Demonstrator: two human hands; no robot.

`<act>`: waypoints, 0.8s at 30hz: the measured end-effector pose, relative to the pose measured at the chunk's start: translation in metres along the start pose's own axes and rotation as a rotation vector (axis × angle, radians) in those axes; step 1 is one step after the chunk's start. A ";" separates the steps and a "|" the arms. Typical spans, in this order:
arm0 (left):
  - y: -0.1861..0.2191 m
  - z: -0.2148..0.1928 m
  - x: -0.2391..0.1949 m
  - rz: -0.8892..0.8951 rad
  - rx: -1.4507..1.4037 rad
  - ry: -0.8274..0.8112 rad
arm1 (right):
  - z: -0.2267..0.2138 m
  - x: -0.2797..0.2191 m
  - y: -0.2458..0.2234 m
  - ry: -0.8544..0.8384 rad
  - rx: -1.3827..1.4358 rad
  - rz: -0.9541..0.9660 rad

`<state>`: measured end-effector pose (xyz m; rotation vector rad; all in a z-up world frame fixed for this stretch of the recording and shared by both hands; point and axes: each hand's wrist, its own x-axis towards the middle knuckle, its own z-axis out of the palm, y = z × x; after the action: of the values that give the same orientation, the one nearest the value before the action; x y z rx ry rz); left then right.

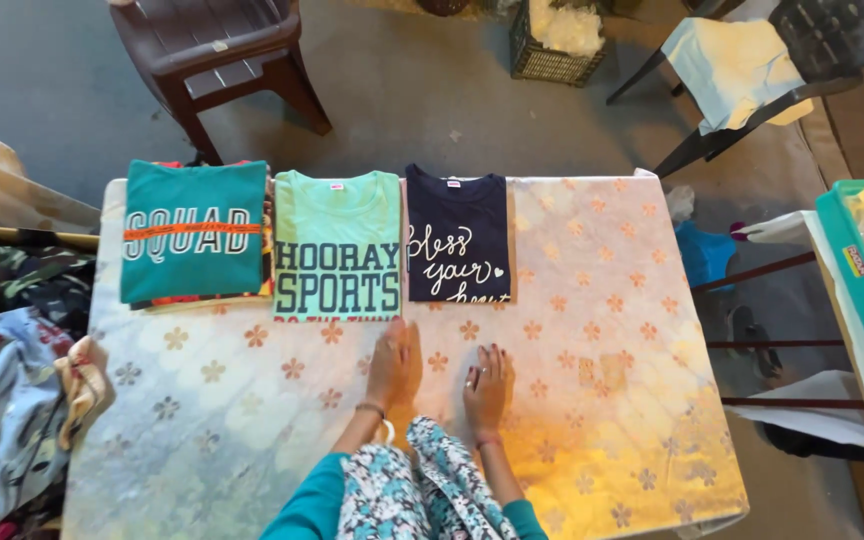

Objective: The person folds a dark blue t-shirt and places it on a table alongside other folded shirts. They then pick up a red long-sleeved shirt, smooth it out, and fold it neatly by hand. Finally, they pick up a pink long-sleeved shirt and begin folding it in the same manner.

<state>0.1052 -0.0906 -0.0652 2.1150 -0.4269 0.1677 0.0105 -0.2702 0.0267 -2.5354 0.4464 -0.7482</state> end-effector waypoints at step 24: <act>0.050 -0.256 -0.263 0.143 0.250 -0.069 | -0.062 -0.186 -0.043 -0.132 -0.319 -0.150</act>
<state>-0.1460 0.1598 0.0408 2.3409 -0.6266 0.2423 -0.1661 -0.1763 0.0159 -2.9229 0.3577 -0.5963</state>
